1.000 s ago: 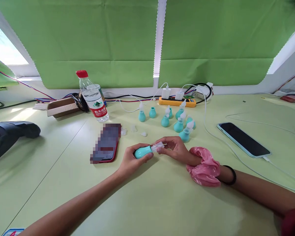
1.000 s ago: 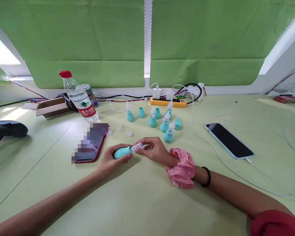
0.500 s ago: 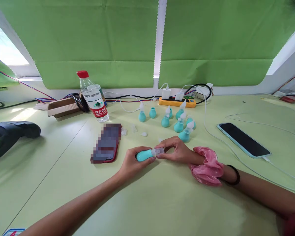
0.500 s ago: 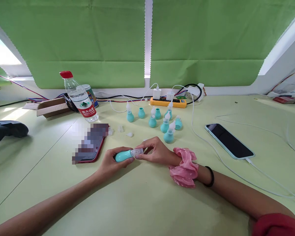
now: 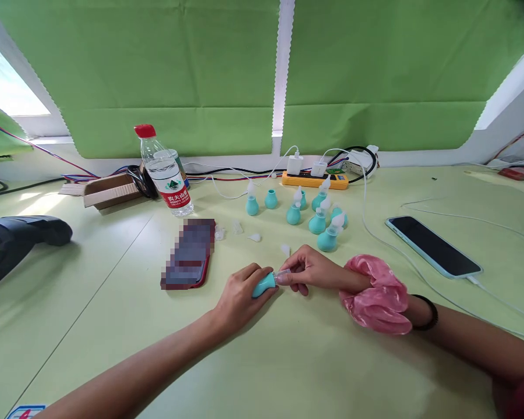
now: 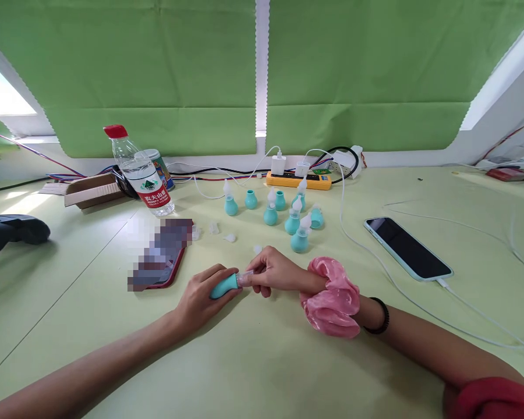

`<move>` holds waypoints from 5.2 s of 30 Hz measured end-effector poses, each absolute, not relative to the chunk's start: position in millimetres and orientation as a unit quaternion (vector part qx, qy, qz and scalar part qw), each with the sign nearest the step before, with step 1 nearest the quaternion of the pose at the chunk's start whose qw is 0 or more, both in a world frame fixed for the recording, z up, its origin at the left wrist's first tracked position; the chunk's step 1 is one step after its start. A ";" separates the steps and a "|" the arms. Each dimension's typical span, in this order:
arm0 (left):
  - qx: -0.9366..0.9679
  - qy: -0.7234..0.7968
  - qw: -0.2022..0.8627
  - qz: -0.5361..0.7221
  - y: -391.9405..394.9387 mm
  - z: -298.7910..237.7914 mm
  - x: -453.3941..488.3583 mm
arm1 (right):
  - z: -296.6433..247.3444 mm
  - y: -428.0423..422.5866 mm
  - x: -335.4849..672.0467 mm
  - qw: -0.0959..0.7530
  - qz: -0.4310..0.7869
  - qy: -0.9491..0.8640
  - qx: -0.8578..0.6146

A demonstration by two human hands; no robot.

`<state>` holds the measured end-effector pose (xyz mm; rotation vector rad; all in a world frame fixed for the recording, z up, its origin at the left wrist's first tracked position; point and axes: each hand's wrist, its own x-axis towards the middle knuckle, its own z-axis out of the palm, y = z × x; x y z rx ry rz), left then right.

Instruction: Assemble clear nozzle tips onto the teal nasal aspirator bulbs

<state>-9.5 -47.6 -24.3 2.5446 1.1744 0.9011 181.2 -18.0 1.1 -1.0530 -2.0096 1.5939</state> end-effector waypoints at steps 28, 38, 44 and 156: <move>0.673 0.487 0.384 0.402 -42.7 -12.0 -13.8 | 4.7 59.8 111.4 0.115 0.080 -0.886 -0.443; 0.658 0.494 0.401 0.402 -42.2 -11.7 -11.8 | 13.7 18.7 161.5 0.272 0.275 -0.829 -0.405; 0.630 0.512 0.406 0.421 -39.3 -10.9 -12.0 | 18.3 9.3 175.8 0.259 0.543 -0.732 -0.321; 0.837 0.400 0.186 0.325 -20.4 -36.7 -18.2 | -25.4 -6.8 186.7 0.236 0.011 -0.911 -0.337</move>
